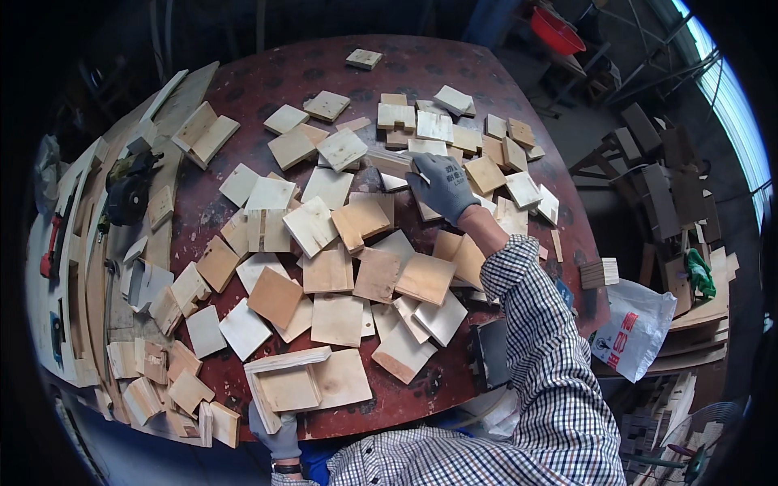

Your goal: The person assembles small wooden boxes by hand on a cluttered workbench. They pick up wooden pieces, fit them together, and place completed boxes on the table.

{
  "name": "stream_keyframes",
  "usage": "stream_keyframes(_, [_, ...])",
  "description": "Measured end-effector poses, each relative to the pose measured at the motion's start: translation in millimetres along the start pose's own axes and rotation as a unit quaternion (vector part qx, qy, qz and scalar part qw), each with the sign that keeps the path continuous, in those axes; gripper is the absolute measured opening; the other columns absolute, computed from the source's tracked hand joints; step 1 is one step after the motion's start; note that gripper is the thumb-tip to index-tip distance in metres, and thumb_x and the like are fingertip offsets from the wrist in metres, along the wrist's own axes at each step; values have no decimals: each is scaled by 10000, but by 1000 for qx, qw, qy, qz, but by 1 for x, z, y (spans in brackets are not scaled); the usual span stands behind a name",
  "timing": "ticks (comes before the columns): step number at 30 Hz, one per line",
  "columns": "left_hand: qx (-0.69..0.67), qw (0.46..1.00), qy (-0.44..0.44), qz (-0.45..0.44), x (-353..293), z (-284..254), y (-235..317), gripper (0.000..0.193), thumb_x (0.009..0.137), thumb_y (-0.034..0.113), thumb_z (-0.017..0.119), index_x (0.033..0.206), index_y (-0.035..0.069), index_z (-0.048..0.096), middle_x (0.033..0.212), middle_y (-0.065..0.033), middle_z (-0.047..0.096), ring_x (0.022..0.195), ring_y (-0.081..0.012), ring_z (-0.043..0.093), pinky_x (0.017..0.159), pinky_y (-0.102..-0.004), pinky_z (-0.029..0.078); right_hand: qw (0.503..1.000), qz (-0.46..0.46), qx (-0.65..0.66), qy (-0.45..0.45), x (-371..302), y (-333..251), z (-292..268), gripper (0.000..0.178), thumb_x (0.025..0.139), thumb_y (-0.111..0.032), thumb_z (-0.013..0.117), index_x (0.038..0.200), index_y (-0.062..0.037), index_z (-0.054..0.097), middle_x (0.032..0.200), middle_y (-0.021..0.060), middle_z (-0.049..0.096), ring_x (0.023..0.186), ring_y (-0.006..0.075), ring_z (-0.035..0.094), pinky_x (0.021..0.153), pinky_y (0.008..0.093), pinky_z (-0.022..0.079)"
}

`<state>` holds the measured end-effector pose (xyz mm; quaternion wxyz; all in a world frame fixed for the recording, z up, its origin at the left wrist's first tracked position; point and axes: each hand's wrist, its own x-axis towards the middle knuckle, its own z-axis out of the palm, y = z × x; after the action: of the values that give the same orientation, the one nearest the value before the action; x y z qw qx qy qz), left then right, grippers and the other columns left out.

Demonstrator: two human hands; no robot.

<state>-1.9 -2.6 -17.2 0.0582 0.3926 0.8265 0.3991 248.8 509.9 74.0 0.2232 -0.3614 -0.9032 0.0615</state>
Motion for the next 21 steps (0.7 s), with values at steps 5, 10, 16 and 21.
stream_keyframes(5, [-5,1000,1,-12,0,0,0,826,862,749,703,1101,-40,641,968,-195,645,869,-420,658,742,-491,528,946,268,165,74,7,27,-30,270,982,-237,618,1104,-2,672,939,149,717,877,230,684,801,389,526])
stream_keyframes(10, [-20,1000,15,-16,-1,3,1,851,862,769,685,1102,-46,634,968,-197,642,865,-425,654,739,-493,526,916,267,256,-158,-16,24,-39,490,945,-361,645,1334,-68,696,1124,142,725,1038,237,681,948,368,522])
stream_keyframes(16, [-23,1000,10,-14,-1,5,-7,869,843,757,719,1161,-47,637,979,-194,640,884,-424,660,741,-496,528,978,97,-150,-110,-26,47,-29,743,914,-541,687,1541,-181,518,1515,186,513,1371,382,534,1129,479,439])
stream_keyframes(21, [-20,999,16,-21,-6,0,-6,867,833,749,736,1173,-44,639,982,-188,641,886,-413,660,743,-492,527,917,224,-184,-275,-14,38,-57,533,948,-460,639,1392,-168,591,1388,179,637,1302,367,615,1072,483,478])
